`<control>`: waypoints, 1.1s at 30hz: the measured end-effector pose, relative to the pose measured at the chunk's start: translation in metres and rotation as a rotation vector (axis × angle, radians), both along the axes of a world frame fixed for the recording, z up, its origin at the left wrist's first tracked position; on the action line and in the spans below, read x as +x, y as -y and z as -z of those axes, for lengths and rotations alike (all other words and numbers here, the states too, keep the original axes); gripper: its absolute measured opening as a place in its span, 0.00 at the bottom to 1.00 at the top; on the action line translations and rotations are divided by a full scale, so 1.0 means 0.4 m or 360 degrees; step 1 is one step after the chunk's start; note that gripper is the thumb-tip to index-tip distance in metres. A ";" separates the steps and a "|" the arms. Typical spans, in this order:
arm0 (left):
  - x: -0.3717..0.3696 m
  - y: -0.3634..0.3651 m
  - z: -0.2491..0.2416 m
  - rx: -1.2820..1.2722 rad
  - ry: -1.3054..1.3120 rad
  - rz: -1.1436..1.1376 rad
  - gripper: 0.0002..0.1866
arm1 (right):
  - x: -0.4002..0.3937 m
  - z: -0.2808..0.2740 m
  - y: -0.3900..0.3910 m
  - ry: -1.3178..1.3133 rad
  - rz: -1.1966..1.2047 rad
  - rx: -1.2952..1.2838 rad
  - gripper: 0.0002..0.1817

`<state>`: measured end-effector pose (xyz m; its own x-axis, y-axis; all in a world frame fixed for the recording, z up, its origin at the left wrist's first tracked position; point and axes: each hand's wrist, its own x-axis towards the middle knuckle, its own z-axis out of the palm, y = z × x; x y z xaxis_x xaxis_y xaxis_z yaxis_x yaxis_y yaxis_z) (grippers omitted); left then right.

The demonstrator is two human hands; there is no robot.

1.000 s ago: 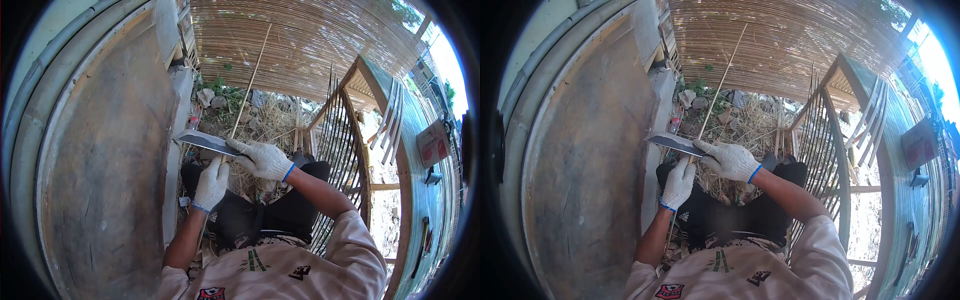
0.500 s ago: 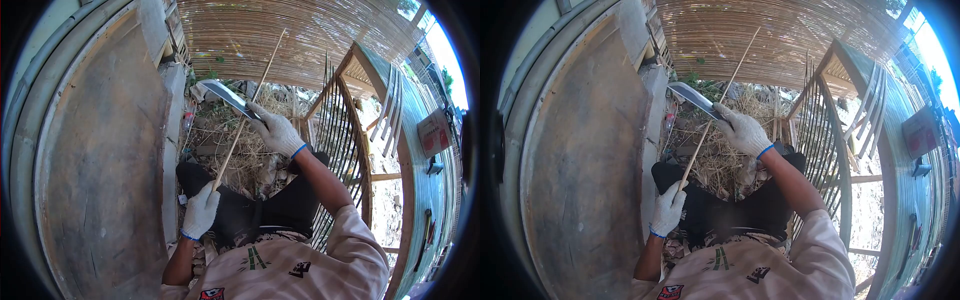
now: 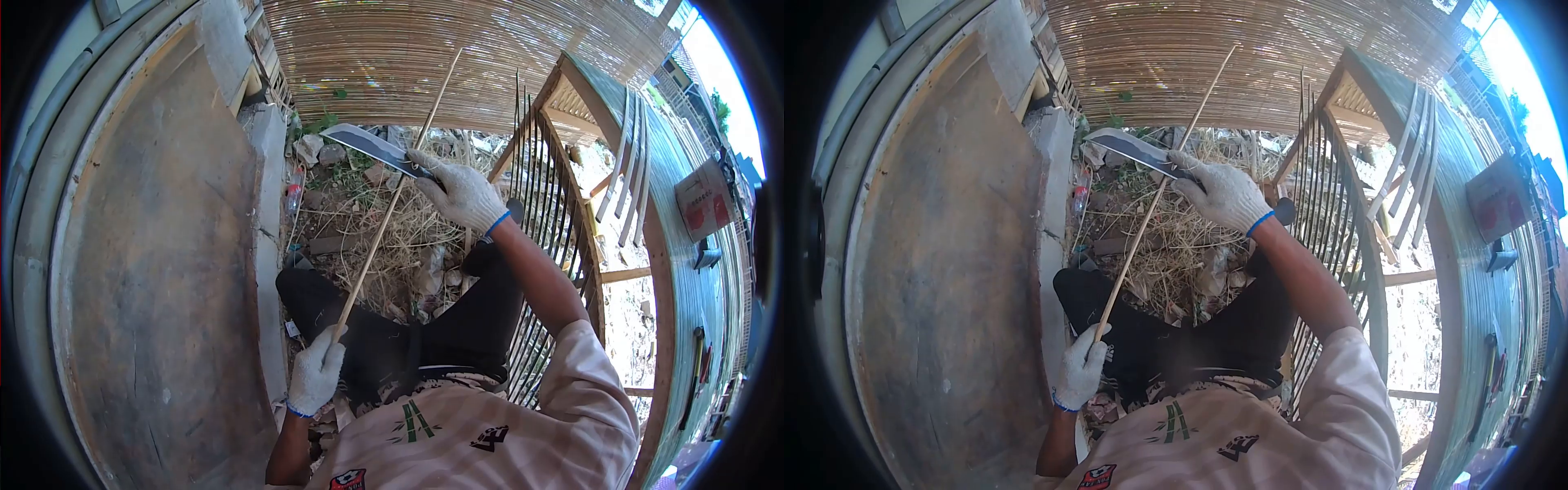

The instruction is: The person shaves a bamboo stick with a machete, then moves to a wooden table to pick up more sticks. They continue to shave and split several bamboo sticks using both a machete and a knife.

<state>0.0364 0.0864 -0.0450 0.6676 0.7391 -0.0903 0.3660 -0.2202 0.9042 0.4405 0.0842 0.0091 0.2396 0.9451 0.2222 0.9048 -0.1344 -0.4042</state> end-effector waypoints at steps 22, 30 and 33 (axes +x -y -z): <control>-0.122 0.096 0.024 -0.0057 -0.0280 -0.0114 0.20 | 0.062 -0.015 0.046 -0.0101 0.0188 0.0042 0.31; -0.108 0.081 0.020 0.0167 -0.0342 -0.0083 0.21 | -0.053 -0.006 0.082 -0.0058 -0.0054 -0.0032 0.32; -0.117 0.085 0.036 0.0208 -0.0266 -0.0075 0.21 | -0.045 -0.035 0.079 -0.0094 -0.0025 -0.0166 0.32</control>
<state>-0.0103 0.0523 -0.0594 0.6159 0.7817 -0.0982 0.5213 -0.3108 0.7947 0.4225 0.0527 0.0229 0.2346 0.9661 0.1082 0.8821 -0.1648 -0.4413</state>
